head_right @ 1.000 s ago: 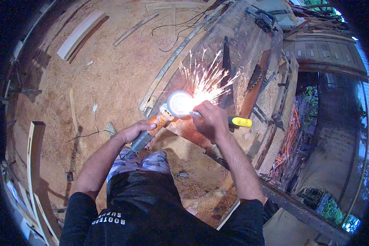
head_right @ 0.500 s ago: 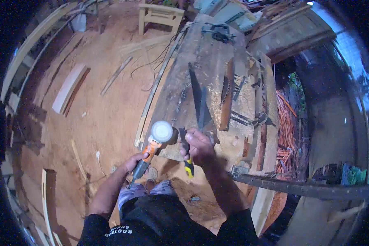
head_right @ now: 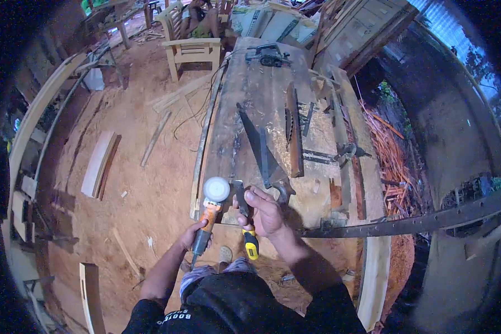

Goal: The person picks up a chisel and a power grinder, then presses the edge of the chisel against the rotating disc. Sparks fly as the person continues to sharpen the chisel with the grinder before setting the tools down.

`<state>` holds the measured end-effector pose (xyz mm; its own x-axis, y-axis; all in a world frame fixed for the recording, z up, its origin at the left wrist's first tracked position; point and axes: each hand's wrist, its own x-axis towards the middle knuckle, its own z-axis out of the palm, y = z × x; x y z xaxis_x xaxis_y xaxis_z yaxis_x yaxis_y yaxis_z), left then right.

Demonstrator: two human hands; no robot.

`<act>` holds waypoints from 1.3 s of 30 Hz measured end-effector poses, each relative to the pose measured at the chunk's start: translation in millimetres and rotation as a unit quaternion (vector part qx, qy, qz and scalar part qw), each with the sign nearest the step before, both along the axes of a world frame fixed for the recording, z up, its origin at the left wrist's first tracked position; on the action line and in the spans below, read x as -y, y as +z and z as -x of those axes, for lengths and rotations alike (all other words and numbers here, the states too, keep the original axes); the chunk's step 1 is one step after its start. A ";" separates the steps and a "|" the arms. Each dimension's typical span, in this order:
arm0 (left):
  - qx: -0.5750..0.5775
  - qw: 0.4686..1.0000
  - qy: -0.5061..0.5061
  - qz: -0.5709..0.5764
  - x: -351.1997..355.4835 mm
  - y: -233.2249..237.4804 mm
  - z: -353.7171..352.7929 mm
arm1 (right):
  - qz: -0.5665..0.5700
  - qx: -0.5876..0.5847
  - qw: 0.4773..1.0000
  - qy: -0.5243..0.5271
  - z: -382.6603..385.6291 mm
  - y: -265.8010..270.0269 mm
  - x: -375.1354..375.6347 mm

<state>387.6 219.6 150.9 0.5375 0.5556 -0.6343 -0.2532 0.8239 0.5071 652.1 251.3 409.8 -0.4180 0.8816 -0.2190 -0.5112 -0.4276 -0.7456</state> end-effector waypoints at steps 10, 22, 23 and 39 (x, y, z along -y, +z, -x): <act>0.025 0.998 0.054 -0.012 5.4 31.6 -3.4 | 0.074 0.078 0.990 -0.095 -0.8 -8.2 19.6; 0.196 0.917 0.343 -0.055 -43.9 151.1 11.8 | 0.176 -0.005 0.976 -0.126 21.7 -70.3 81.8; 0.185 0.914 0.357 -0.057 -43.5 153.8 13.6 | 0.154 0.003 0.980 -0.124 16.9 -83.6 79.6; 0.203 0.902 0.379 -0.033 -25.0 183.0 -4.9 | -0.266 0.426 0.857 -0.113 103.8 -74.7 72.2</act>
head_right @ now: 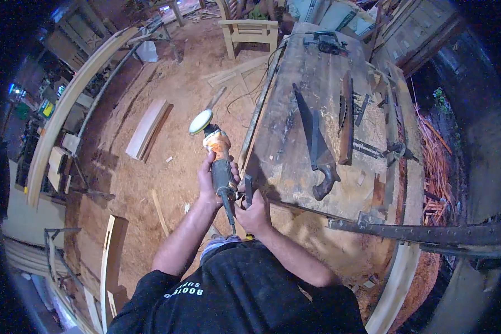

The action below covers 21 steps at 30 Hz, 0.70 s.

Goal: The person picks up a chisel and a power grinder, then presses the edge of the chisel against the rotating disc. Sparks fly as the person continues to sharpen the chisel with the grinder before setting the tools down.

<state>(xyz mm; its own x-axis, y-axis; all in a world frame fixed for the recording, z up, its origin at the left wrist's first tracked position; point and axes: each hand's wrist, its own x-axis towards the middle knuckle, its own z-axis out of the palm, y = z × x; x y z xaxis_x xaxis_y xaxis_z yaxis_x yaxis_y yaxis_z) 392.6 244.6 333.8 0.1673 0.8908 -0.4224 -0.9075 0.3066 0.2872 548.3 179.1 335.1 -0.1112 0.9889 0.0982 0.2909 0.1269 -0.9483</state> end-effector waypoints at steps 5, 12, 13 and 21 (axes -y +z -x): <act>-0.036 0.999 -0.006 0.005 -1.8 -3.1 -5.0 | -0.019 -0.030 0.999 -0.011 -3.8 -9.4 3.3; -0.147 0.981 -0.121 -0.026 2.0 -35.2 0.6 | 0.195 -0.298 0.932 0.065 -64.1 -33.0 -2.0; -0.164 0.973 -0.159 -0.023 1.3 -43.7 1.7 | 0.202 -0.323 0.923 0.054 -74.3 -32.5 -1.2; -0.296 0.911 -0.286 0.004 -26.4 -119.8 -36.0 | 0.209 -0.374 0.903 0.014 -119.5 -36.2 10.2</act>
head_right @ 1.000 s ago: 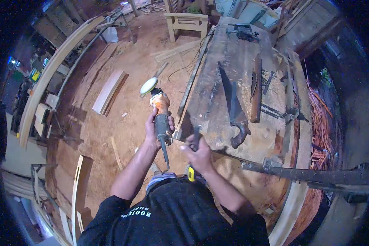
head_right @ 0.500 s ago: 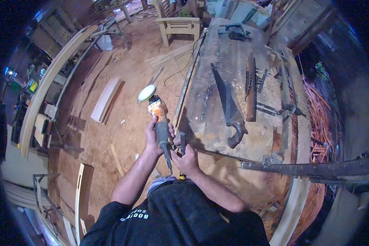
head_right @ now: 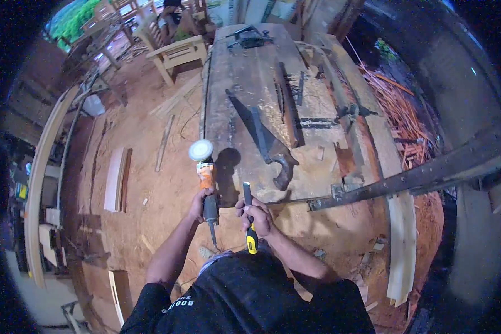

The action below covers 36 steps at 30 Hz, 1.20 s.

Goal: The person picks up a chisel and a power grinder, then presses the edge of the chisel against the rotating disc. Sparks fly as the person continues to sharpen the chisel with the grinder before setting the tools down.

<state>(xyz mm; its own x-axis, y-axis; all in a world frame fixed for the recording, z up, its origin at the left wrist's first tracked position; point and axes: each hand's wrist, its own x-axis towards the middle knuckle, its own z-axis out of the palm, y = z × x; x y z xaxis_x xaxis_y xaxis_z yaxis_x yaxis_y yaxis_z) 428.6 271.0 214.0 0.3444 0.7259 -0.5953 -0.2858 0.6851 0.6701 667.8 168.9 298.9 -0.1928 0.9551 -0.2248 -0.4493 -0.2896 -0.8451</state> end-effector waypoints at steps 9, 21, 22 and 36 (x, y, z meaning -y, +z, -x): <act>-0.202 0.970 0.009 -0.138 -48.7 -40.0 -30.0 | -0.022 0.055 0.998 -0.036 -18.1 -3.9 8.0; -0.376 0.897 0.012 -0.232 -55.6 -51.9 -42.8 | -0.034 0.057 0.996 -0.052 -23.9 -3.7 5.9; -0.379 0.894 0.016 -0.237 -55.2 -54.6 -41.3 | -0.034 0.070 0.995 -0.057 -24.5 -2.6 5.9; -0.524 0.797 -0.079 -0.291 -45.5 -27.1 -36.7 | -0.088 0.249 0.948 -0.178 -3.0 39.4 12.2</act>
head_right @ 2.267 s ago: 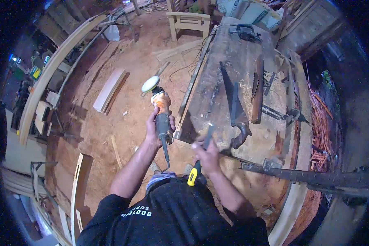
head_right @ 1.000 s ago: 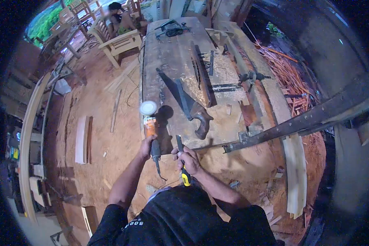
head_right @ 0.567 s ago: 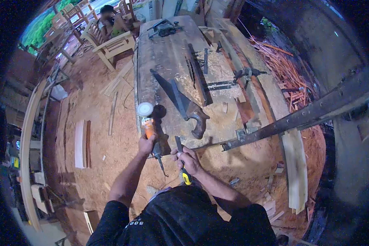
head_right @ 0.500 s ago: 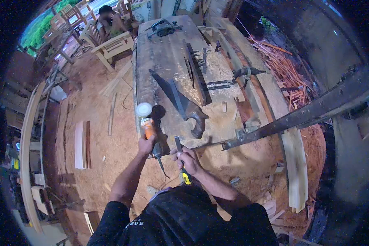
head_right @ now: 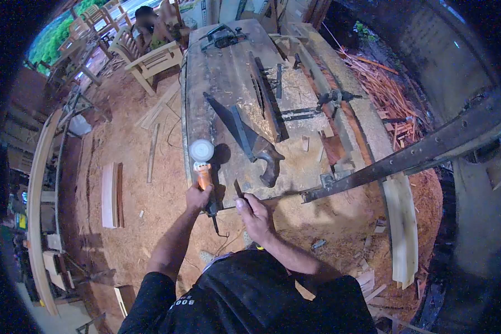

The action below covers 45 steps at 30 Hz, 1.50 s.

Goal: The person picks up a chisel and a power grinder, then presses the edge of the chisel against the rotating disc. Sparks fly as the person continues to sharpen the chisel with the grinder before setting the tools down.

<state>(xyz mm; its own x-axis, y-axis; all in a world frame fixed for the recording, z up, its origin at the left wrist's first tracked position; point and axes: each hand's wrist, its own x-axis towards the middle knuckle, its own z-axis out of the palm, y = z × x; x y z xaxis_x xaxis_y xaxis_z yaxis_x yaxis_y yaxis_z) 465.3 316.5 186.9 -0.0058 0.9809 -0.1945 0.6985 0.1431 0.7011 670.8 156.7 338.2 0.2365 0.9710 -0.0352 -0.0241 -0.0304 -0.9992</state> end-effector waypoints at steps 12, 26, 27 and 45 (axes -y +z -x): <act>-0.032 0.999 -0.018 0.040 -2.1 -7.6 16.9 | 0.040 -0.131 0.989 0.056 6.9 41.2 -0.3; 0.163 0.978 0.102 -0.085 116.0 -6.5 66.9 | 0.160 -0.073 0.980 0.091 -6.2 -51.2 -33.4; 0.162 0.979 0.106 -0.070 132.4 1.5 71.8 | 0.179 -0.030 0.980 0.085 -9.1 -69.1 -33.3; 0.103 0.989 0.082 0.071 244.1 -40.3 134.2 | 0.317 0.195 0.927 -0.045 -16.8 -218.2 -34.4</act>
<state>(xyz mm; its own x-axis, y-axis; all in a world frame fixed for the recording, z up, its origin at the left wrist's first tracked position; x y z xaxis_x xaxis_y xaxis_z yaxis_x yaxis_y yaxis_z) 331.1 72.4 146.6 -0.1075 0.9331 -0.3431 0.5022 0.3488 0.7913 687.6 191.1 120.0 0.4311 0.7594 -0.4873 0.3044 -0.6308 -0.7138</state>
